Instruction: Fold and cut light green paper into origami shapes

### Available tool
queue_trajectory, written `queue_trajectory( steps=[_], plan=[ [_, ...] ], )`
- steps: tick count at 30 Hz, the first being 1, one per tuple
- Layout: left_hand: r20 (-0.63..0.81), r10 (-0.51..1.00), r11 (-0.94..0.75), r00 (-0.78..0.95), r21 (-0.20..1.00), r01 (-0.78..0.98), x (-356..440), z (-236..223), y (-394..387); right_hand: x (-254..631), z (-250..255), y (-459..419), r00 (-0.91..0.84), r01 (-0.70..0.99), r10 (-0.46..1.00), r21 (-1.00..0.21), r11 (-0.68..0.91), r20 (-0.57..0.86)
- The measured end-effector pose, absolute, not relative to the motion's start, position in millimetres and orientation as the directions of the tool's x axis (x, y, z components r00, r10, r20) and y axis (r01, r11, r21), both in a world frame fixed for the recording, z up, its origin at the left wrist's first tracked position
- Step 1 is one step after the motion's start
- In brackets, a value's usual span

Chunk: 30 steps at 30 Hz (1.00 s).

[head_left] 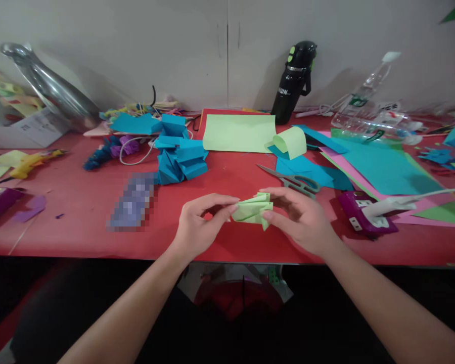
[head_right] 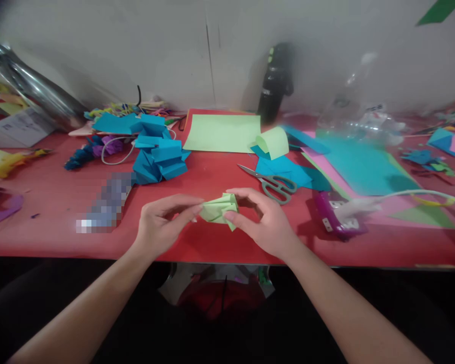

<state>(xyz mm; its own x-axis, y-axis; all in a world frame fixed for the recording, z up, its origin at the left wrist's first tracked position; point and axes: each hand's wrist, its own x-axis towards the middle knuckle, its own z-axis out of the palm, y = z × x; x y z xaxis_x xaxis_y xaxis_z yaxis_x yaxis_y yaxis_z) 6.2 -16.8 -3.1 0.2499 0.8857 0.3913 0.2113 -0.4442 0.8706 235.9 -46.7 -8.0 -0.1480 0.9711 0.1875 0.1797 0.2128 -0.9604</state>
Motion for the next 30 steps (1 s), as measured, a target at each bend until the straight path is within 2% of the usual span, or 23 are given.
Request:
queue_trajectory(
  steps=[5,10,16,19,22,25,30],
  plan=[
    [0.446,0.821,-0.540,0.356,0.809,0.232,7.1,-0.6,-18.6,229.5,-6.5,-50.0,-0.052,0.212,0.982,-0.958,0.191,0.184],
    [0.424,0.810,-0.537,0.406,0.815,0.219,10.7,-0.1,-22.2,225.0,-4.0,-53.6,0.018,0.168,0.980,-0.966,0.194,0.200],
    [0.497,0.761,-0.606,0.417,0.774,0.184,14.8,-1.4,-26.9,219.4,-9.4,-53.8,-0.012,0.078,0.967,-0.964,0.256,0.256],
    [0.512,0.782,-0.598,0.356,0.777,0.197,14.3,-3.0,-27.0,216.9,-11.4,-53.7,0.035,0.036,0.960,-0.960,0.278,0.279],
    [0.501,0.812,-0.569,0.299,0.792,0.221,13.7,-4.5,-26.7,216.0,-9.9,-53.7,0.044,0.073,0.962,-0.962,0.265,0.268],
    [0.503,0.804,-0.573,0.318,0.798,0.188,14.0,-5.3,-26.5,216.2,-6.9,-53.8,0.025,0.134,0.968,-0.960,0.245,0.250],
    [0.543,0.766,-0.618,0.345,0.770,0.159,16.3,-4.3,-26.7,215.3,-4.6,-53.4,0.009,0.118,0.962,-0.956,0.268,0.271]
  ],
)
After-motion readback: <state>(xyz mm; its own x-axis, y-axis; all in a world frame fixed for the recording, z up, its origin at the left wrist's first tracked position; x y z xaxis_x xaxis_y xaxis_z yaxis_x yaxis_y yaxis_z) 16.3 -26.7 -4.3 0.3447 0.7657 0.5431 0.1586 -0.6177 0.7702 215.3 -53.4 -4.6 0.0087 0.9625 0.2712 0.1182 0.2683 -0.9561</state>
